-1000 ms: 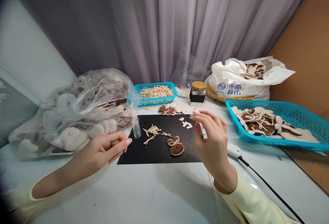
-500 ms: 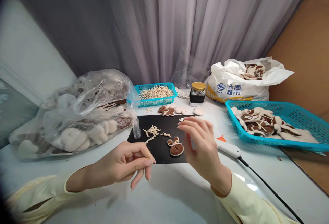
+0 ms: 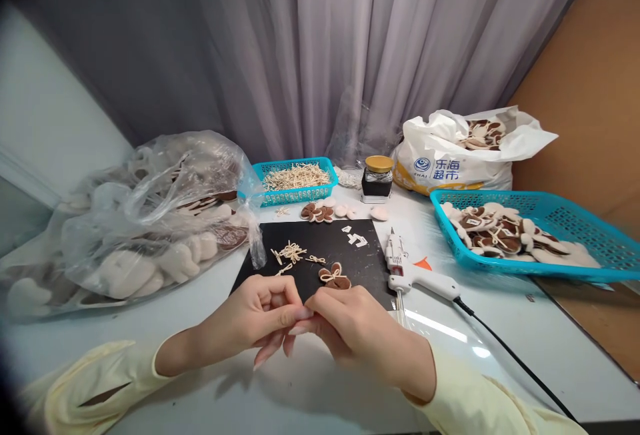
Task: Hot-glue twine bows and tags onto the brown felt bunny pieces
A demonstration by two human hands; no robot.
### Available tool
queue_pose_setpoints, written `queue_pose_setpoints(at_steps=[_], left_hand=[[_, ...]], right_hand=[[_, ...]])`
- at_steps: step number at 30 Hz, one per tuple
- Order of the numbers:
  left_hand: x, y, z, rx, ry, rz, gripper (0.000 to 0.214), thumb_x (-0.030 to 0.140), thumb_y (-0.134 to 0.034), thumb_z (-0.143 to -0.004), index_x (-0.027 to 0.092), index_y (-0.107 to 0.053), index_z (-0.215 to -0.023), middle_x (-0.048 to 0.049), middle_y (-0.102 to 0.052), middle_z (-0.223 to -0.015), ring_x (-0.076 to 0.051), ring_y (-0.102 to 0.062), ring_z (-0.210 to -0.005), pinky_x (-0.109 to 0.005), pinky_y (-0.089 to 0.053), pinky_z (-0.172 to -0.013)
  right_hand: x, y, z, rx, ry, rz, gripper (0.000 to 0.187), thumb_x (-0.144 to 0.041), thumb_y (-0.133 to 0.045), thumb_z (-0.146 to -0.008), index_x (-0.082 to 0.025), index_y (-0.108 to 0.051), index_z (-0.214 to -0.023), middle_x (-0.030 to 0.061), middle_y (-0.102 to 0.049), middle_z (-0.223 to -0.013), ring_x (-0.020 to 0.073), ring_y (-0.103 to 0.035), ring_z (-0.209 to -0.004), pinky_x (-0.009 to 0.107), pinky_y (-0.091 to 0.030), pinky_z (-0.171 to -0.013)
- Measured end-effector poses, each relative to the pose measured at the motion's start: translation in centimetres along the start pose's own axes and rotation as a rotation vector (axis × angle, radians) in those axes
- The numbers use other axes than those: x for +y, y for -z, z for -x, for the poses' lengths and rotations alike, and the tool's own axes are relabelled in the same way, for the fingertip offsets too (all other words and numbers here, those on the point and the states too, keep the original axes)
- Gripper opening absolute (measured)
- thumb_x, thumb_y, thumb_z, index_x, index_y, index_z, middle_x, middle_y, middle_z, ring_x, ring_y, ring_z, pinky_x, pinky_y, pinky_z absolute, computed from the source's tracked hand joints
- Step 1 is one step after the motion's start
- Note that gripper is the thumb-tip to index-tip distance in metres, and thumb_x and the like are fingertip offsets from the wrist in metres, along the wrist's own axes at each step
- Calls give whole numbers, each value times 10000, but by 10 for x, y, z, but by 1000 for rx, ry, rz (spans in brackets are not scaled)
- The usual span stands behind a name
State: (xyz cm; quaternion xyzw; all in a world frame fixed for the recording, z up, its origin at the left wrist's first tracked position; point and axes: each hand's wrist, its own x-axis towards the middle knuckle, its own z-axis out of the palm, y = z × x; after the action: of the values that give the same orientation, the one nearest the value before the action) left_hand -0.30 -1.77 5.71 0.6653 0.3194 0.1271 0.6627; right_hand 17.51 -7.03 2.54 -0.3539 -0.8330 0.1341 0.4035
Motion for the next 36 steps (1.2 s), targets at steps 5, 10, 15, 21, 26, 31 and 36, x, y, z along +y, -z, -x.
queue_pose_setpoints(at_steps=[5,10,15,21,26,31,36], left_hand=[[2,0,-2,-9,-47,9,238,364,-563,-826,141,-553,-743,-47,-684,-704,-117,-631,-479,-142,-302,-317],[1,3,-8,-56,-11,178,210,348,-576,-827,138,-572,-817,-70,-706,-732,-179,-684,-590,-172,-425,-357],[4,8,-9,-17,9,290,213,298,-534,-867,110,-631,-894,-127,-713,-897,-209,-693,-801,-180,-486,-472],[9,8,-7,-93,11,351,295,250,-425,-925,92,-645,-1042,-182,-643,-1124,-236,-642,-991,-207,-527,-629],[5,1,-6,-221,59,397,306,261,-414,-928,95,-659,-1003,-184,-630,-1148,-259,-593,-1081,-232,-532,-673],[-4,-7,-9,-115,20,170,375,380,-424,-906,96,-661,-969,-172,-683,-1011,-249,-666,-917,-259,-532,-601],[-10,-6,-8,103,-73,-285,456,465,-396,-886,113,-627,-713,-84,-679,-681,-163,-651,-624,-211,-462,-495]], right_hand=[[-4,3,1,25,-82,-267,257,-165,-389,-926,-194,-518,-705,-25,-545,-561,75,-460,-436,178,-371,-438],[1,14,2,143,-131,-271,250,-154,-425,-905,-165,-566,-698,-28,-517,-496,70,-448,-394,181,-371,-407],[6,26,0,259,-232,-185,231,-151,-422,-908,-154,-627,-803,-14,-589,-518,85,-544,-421,180,-467,-444],[11,15,0,280,-65,60,281,-78,-428,-871,-174,-662,-993,50,-732,-770,128,-677,-606,207,-553,-545],[7,4,-2,235,-60,-103,272,-91,-486,-857,-169,-691,-1018,82,-738,-831,157,-691,-680,246,-564,-618],[-2,2,-4,181,-452,-429,173,-266,-612,-816,-171,-748,-864,68,-743,-764,174,-677,-611,237,-543,-530],[-5,4,-5,166,-577,-697,190,-305,-641,-790,-149,-748,-803,63,-729,-720,192,-669,-656,312,-568,-650]])
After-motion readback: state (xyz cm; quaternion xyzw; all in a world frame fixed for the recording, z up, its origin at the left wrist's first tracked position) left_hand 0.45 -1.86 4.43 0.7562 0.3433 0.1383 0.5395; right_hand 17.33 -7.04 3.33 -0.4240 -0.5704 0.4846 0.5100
